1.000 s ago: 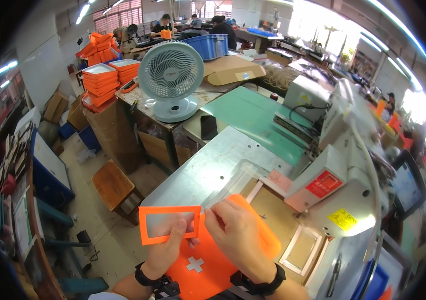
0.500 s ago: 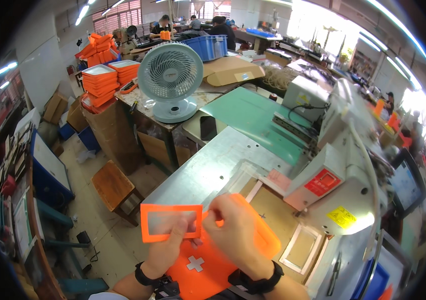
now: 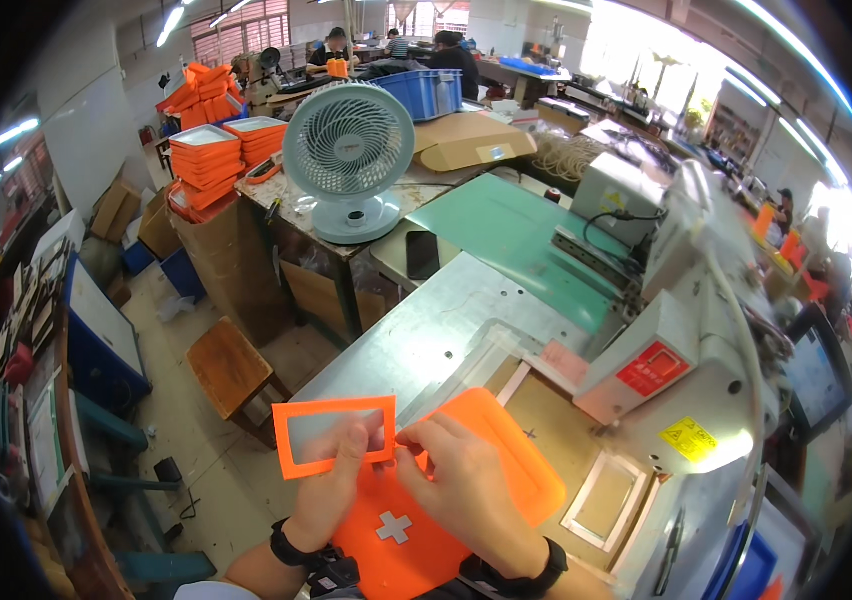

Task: Sewing and trimming an orange leather pouch with an ID window using an industrial sewing machine.

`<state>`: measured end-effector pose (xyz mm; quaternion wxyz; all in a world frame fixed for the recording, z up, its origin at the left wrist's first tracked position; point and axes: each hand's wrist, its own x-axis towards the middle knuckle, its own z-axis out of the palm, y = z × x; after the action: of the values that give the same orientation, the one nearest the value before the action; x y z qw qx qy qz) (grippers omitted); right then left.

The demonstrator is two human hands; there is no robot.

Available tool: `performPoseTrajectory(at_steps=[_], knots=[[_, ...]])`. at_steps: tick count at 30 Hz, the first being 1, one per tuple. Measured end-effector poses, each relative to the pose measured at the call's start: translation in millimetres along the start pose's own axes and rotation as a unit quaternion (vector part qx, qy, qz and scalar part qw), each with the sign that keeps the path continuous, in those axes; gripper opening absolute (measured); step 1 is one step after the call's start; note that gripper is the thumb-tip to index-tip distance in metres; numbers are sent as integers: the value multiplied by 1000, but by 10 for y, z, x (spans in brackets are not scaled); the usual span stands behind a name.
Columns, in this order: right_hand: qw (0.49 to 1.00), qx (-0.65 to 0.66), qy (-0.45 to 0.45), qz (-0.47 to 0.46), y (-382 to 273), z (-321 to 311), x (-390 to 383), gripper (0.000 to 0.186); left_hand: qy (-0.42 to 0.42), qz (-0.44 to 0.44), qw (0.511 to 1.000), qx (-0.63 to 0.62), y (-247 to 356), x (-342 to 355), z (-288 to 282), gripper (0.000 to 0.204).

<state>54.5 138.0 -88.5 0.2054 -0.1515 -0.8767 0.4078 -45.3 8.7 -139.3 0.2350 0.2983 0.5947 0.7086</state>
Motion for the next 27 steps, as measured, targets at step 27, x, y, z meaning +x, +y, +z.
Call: performPoseTrajectory(at_steps=[27], knots=[[973,-196,69,-105,10,102,37,10,-14,73,995,66,77,-20,76,44]])
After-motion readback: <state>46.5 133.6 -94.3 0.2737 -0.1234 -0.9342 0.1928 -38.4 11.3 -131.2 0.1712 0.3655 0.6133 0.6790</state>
